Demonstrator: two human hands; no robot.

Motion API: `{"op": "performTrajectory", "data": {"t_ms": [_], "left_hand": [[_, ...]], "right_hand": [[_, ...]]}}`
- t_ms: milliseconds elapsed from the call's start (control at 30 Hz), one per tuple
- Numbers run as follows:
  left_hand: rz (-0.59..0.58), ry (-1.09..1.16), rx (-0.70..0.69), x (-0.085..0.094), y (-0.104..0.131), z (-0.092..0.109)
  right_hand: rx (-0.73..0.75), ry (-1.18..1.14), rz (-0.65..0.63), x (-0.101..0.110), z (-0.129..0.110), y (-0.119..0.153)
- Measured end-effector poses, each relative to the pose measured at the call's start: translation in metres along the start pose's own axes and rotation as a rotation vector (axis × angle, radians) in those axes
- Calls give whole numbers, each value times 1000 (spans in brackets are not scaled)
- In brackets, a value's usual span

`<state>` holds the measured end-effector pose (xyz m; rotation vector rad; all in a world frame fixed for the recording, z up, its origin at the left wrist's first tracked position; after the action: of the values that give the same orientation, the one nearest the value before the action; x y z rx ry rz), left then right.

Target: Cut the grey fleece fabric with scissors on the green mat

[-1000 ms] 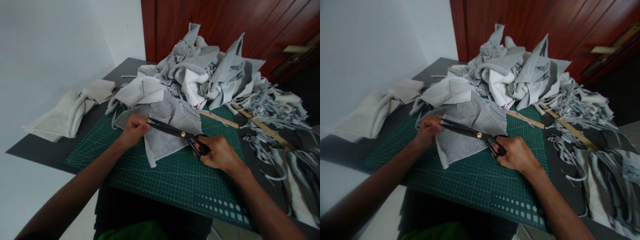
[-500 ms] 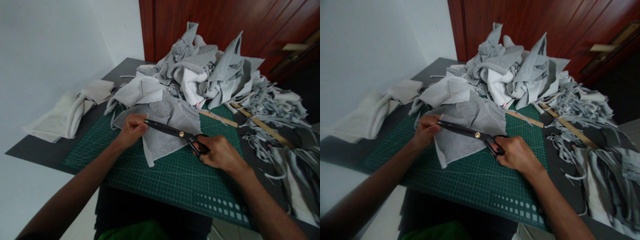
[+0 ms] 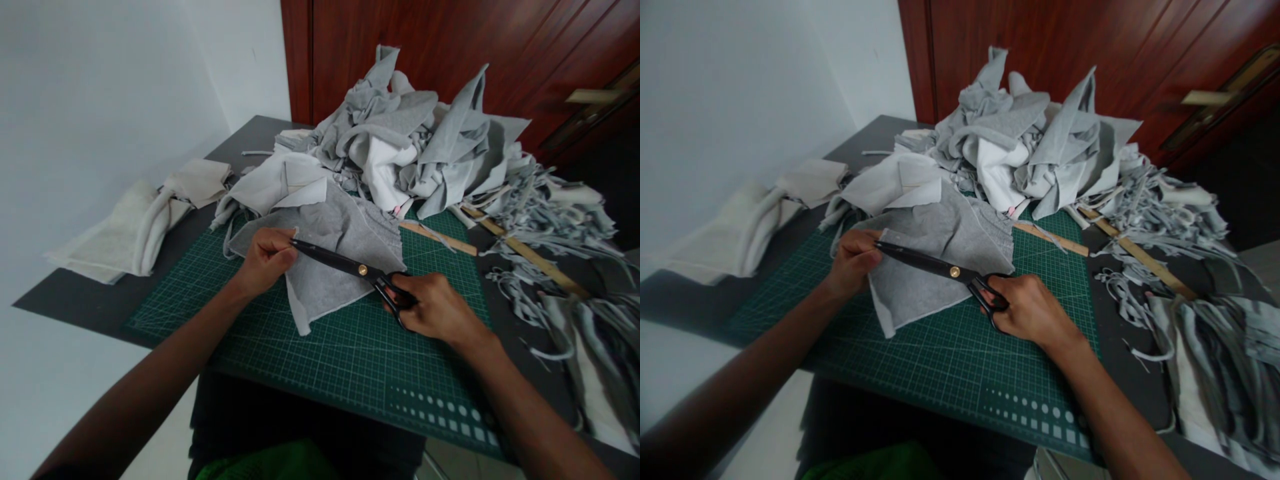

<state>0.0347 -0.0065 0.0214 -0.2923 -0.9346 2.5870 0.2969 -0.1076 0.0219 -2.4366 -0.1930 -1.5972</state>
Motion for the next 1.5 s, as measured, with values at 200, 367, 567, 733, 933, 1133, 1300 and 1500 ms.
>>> {"op": "performTrajectory", "data": {"t_ms": [200,367,567,733,933,1133,1300,1500], "left_hand": [[-174,-32,-256,-8,-4,9],[-157,-25,-274,-10,-7,12],[-165,38,-305,-15,-9,16],[-151,30,-282,-14,-8,16],[-162,55,-298,-13,-7,16],[-155,31,-310,-11,-7,13],[-142,-14,-297,-10,-5,11],[-170,-68,-267,-9,-4,12]], "right_hand": [[30,56,43,2,0,0],[41,72,77,4,-2,0],[19,-34,105,2,-5,-1],[-4,-75,135,3,-4,-2],[22,-31,156,0,-4,-1],[37,7,146,-1,-4,0],[30,21,129,1,-3,0],[12,26,65,2,0,1]]}}
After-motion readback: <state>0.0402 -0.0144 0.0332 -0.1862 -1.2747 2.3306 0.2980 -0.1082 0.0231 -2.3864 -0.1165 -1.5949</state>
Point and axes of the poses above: each hand's wrist, its own y-axis away from the middle knuckle, its own x-axis out of the back of the hand, z = x × y, the point moved 4 cm from there along -y, towards the middle knuckle, and after that the axes turned 14 degrees about -x, right-handed, at the moved point
